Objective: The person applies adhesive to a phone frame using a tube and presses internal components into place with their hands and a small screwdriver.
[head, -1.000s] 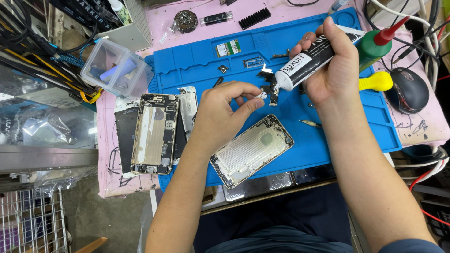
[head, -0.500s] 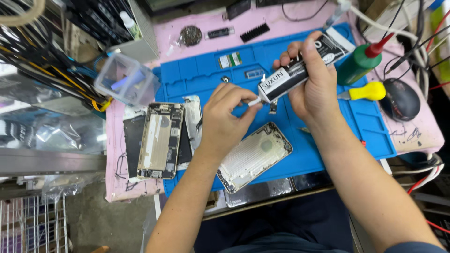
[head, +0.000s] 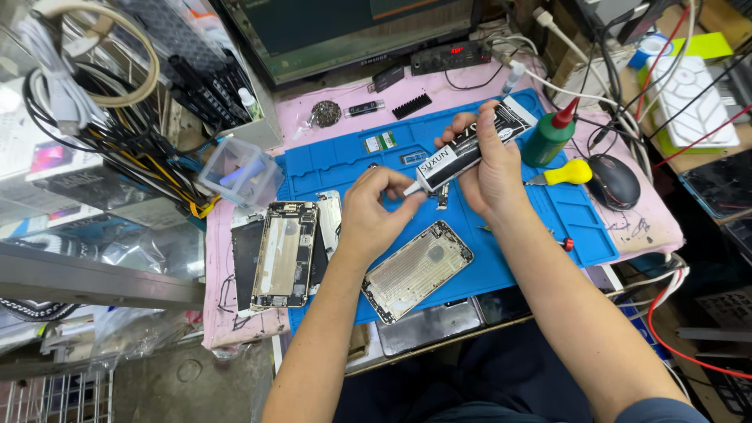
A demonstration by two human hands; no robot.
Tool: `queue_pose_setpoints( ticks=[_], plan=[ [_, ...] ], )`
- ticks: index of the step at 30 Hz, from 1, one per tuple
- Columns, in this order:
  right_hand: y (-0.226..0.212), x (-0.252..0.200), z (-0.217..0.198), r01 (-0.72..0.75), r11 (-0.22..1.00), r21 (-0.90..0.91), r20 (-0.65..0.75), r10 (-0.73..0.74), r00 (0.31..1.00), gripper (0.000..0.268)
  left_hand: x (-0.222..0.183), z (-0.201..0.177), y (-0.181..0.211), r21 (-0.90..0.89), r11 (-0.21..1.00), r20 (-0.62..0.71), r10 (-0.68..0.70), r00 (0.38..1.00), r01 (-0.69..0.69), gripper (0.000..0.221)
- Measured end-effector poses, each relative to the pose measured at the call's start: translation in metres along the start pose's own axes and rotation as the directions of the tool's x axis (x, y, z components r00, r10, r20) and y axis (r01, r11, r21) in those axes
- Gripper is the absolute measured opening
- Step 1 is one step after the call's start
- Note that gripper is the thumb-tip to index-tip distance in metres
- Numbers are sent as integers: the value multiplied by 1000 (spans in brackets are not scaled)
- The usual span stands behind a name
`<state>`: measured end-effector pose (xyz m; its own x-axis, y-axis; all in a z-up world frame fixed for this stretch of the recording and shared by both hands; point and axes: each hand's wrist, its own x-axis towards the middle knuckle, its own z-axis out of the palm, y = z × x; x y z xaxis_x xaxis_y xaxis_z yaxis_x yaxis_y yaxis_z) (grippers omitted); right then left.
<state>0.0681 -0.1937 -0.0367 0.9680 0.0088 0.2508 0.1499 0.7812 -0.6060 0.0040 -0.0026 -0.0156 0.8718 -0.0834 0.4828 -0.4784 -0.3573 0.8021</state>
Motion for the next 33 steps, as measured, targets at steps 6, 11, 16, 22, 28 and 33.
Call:
queue_pose_setpoints(
  ticks=[6,11,16,22,28,33],
  plan=[
    [-9,-6,20,71,992,-103,41,-67,997,27,0,-2,-11,-98,975,244,-169,955,198,22],
    [0,-16,32,132,986,-101,-188,-149,971,25,-4,-3,-8,130,971,45,198,979,-202,10],
    [-5,-28,38,135,991,25,-340,-118,933,32,-5,2,8,251,915,-31,333,942,-315,16],
    [-6,-29,43,157,987,-24,-252,-158,955,34,-3,0,-9,-56,998,127,36,991,-29,15],
    [-13,-13,30,-146,979,-140,-247,108,963,36,-3,-4,-8,209,931,-42,315,948,-300,8],
    [-41,-21,34,-244,687,-685,-90,252,963,51,2,-9,-13,311,939,-302,243,922,-145,10]
  ],
)
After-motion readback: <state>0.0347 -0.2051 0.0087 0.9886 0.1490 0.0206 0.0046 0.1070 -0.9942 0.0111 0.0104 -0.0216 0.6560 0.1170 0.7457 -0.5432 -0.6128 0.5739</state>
